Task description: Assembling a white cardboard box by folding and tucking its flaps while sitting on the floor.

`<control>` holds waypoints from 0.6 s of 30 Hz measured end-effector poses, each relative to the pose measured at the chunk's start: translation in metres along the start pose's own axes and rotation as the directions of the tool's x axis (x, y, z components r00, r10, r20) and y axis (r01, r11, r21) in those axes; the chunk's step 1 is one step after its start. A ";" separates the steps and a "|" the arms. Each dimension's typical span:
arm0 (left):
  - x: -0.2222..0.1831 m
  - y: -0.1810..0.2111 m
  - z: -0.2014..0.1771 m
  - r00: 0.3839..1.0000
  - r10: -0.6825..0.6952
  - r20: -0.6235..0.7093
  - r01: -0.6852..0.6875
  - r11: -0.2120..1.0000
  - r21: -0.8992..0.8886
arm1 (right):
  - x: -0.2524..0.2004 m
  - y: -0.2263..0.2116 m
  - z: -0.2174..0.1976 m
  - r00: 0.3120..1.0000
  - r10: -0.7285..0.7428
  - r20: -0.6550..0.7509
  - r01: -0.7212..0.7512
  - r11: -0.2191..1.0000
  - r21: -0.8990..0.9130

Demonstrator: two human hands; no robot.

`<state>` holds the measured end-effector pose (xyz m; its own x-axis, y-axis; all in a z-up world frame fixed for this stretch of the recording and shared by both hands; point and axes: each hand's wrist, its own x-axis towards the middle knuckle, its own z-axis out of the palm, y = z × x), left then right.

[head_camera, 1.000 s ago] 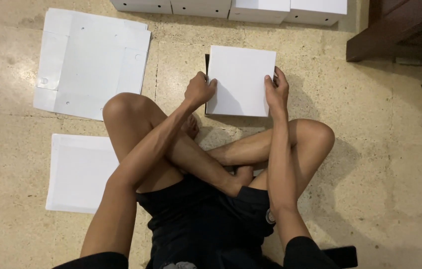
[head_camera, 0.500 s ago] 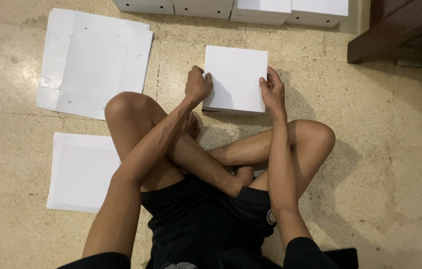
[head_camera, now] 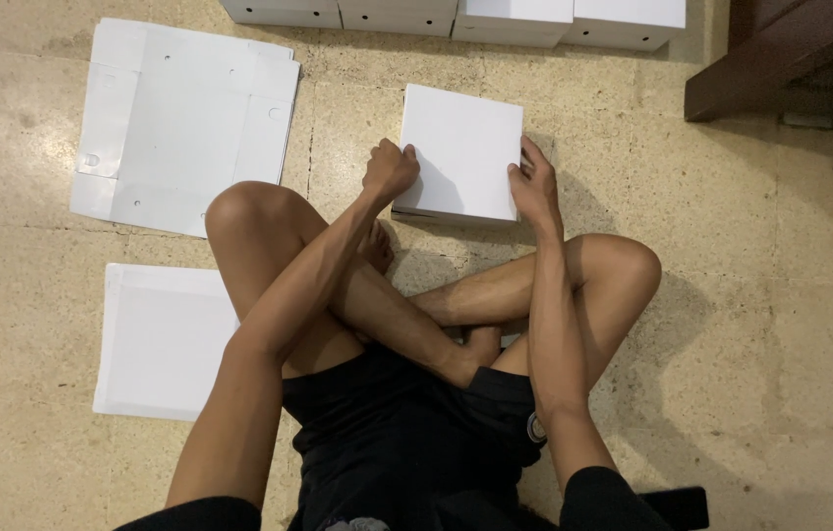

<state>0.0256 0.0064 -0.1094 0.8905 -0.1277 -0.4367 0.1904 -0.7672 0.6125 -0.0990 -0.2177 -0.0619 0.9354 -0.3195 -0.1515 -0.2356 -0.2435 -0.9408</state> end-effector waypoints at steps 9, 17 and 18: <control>-0.048 0.012 -0.002 0.931 -0.307 0.197 0.362 0.845 -0.393 | 0.006 0.045 -0.003 0.963 0.254 -0.093 -0.270 0.915 -0.300; -0.009 -0.011 0.015 0.994 -0.071 -0.086 0.021 0.881 -0.473 | -0.001 0.002 -0.002 0.977 0.206 -0.061 -0.212 0.969 -0.130; -0.010 -0.010 0.012 0.990 -0.054 -0.129 -0.009 0.898 -0.441 | -0.001 0.001 -0.002 0.976 0.213 -0.036 -0.216 0.967 -0.136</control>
<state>0.0097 0.0076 -0.1191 0.9249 -0.0040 -0.3802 0.3451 -0.4107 0.8439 -0.1006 -0.2192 -0.0626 0.8535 -0.3970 -0.3375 -0.4658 -0.2911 -0.8357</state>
